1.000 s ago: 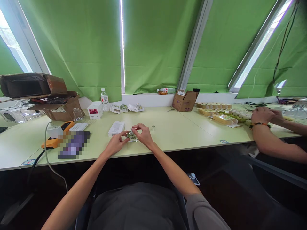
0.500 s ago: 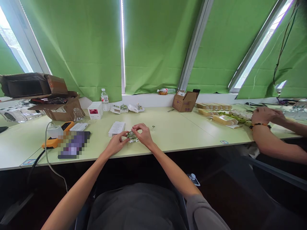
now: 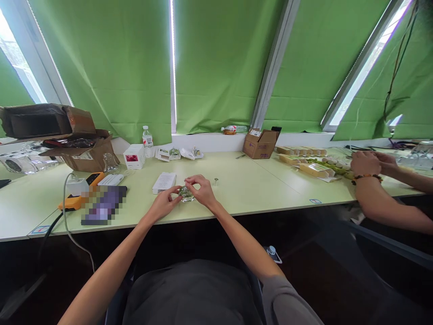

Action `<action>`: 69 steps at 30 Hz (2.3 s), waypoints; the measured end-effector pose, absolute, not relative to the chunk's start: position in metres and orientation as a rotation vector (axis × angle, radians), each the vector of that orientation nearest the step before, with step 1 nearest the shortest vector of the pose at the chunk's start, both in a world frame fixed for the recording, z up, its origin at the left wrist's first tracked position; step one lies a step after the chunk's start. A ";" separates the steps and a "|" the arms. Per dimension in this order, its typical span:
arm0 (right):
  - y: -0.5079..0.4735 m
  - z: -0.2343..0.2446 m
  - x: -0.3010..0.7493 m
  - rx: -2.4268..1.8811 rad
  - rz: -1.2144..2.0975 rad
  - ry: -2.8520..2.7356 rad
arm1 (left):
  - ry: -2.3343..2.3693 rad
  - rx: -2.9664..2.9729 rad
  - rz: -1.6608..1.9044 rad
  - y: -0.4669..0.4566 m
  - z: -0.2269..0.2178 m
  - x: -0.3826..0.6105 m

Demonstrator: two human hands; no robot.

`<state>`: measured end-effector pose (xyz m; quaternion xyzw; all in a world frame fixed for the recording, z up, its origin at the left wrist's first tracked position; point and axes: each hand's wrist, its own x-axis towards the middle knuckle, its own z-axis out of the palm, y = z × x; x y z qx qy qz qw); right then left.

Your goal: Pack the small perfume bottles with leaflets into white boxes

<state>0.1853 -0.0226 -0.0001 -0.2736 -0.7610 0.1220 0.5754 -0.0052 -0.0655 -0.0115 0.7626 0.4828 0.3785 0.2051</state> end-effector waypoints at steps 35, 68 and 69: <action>-0.024 0.006 0.193 -0.708 0.472 -1.822 | 1.363 2.124 1.041 -0.064 -0.012 -0.004; -0.025 0.006 0.186 -0.722 0.145 -1.861 | 1.381 2.128 1.056 -0.067 -0.010 -0.003; -0.025 0.006 0.186 -0.721 0.158 -1.851 | 1.382 2.132 1.057 -0.067 -0.011 -0.003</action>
